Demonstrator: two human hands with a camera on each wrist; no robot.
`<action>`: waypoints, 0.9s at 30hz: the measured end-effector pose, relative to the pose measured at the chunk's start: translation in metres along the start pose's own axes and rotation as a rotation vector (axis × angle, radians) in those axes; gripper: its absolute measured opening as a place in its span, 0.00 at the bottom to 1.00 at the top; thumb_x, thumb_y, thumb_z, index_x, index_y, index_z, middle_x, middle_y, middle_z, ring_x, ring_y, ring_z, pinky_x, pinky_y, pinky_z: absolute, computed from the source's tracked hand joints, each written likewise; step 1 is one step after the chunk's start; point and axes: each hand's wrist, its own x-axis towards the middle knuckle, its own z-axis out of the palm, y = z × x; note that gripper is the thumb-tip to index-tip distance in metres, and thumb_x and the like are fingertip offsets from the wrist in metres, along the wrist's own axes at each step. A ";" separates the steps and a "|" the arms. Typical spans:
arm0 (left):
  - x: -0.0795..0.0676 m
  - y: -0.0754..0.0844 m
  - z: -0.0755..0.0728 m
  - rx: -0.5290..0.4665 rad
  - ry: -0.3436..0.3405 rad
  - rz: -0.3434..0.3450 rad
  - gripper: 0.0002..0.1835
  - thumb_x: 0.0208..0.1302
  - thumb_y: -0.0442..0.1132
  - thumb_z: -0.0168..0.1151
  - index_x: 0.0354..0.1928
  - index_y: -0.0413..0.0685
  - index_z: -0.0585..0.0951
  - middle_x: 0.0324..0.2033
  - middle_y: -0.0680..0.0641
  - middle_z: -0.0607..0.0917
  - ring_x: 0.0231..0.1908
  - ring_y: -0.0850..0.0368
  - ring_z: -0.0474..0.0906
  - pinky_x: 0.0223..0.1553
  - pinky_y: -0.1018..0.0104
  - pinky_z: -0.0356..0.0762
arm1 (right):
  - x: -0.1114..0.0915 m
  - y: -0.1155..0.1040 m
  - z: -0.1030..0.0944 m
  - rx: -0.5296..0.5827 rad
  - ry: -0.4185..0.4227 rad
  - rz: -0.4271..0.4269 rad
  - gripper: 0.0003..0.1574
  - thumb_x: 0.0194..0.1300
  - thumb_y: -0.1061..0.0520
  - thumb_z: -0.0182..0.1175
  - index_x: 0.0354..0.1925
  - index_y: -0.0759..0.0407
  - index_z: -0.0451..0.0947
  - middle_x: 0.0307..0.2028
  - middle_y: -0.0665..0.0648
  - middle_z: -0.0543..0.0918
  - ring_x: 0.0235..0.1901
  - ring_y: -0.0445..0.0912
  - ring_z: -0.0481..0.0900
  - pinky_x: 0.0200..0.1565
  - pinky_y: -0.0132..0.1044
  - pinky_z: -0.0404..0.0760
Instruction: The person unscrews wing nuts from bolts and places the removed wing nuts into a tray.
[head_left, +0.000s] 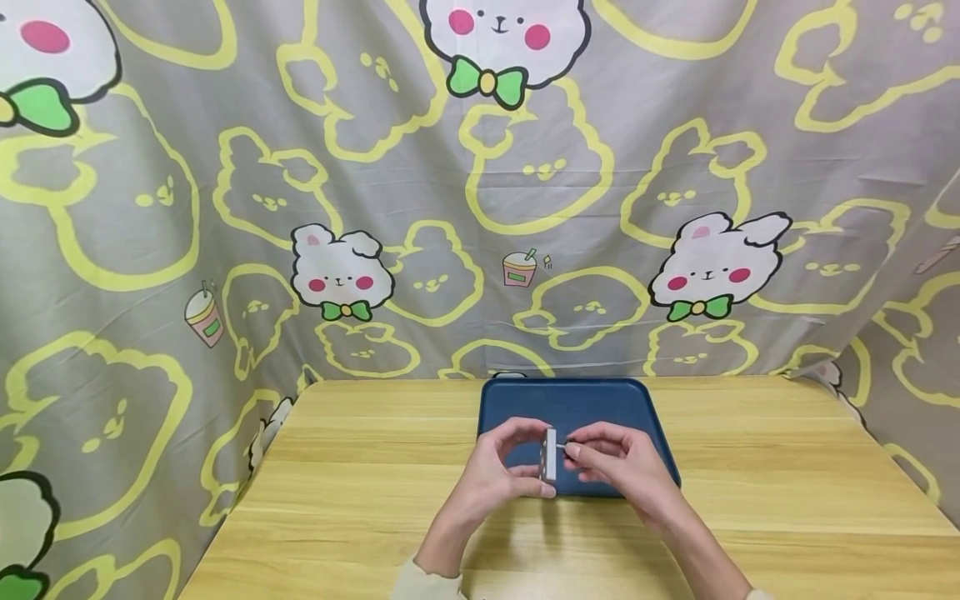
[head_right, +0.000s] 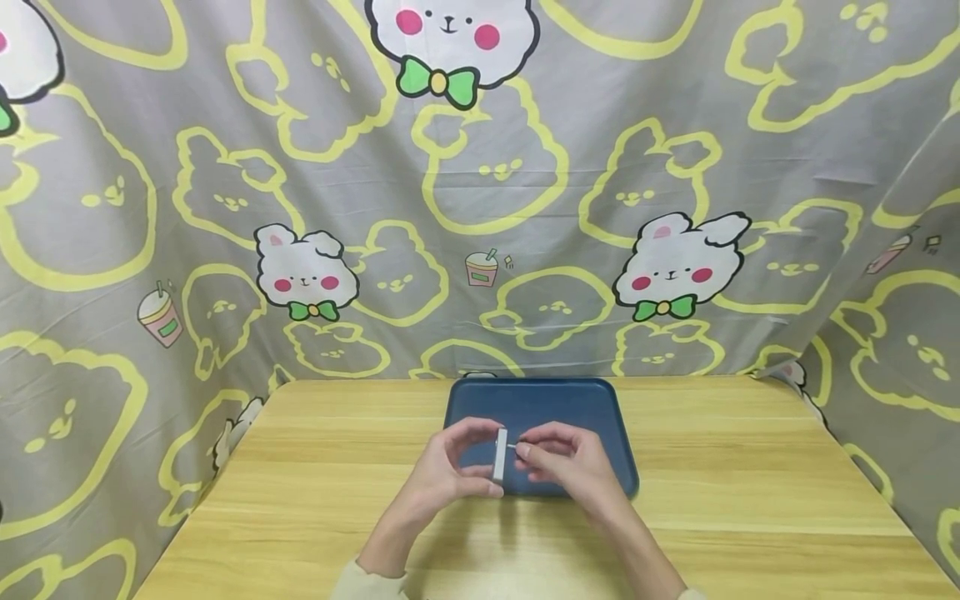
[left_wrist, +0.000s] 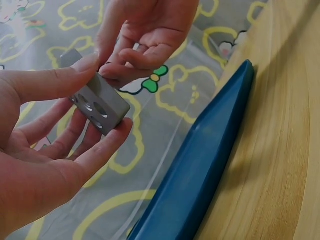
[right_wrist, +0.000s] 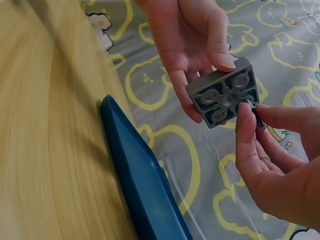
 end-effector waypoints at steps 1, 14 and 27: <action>0.000 0.000 0.000 -0.002 0.001 -0.001 0.35 0.47 0.17 0.76 0.59 0.45 0.81 0.56 0.43 0.82 0.60 0.49 0.76 0.54 0.54 0.84 | 0.000 0.000 0.000 -0.013 0.008 -0.016 0.26 0.66 0.56 0.72 0.54 0.73 0.79 0.44 0.69 0.87 0.43 0.58 0.89 0.45 0.48 0.89; 0.000 -0.001 -0.005 -0.089 -0.012 -0.011 0.34 0.49 0.20 0.76 0.61 0.42 0.79 0.59 0.40 0.80 0.62 0.47 0.75 0.55 0.53 0.84 | -0.001 0.007 0.013 -0.380 0.202 -0.460 0.09 0.62 0.62 0.74 0.40 0.53 0.87 0.37 0.51 0.89 0.35 0.43 0.88 0.36 0.36 0.89; -0.001 0.004 -0.009 -0.147 -0.037 -0.026 0.35 0.51 0.24 0.78 0.64 0.40 0.77 0.61 0.42 0.79 0.63 0.46 0.74 0.62 0.55 0.77 | 0.005 0.012 0.014 -0.556 0.193 -1.061 0.28 0.49 0.78 0.73 0.41 0.49 0.87 0.42 0.51 0.87 0.35 0.41 0.84 0.33 0.26 0.82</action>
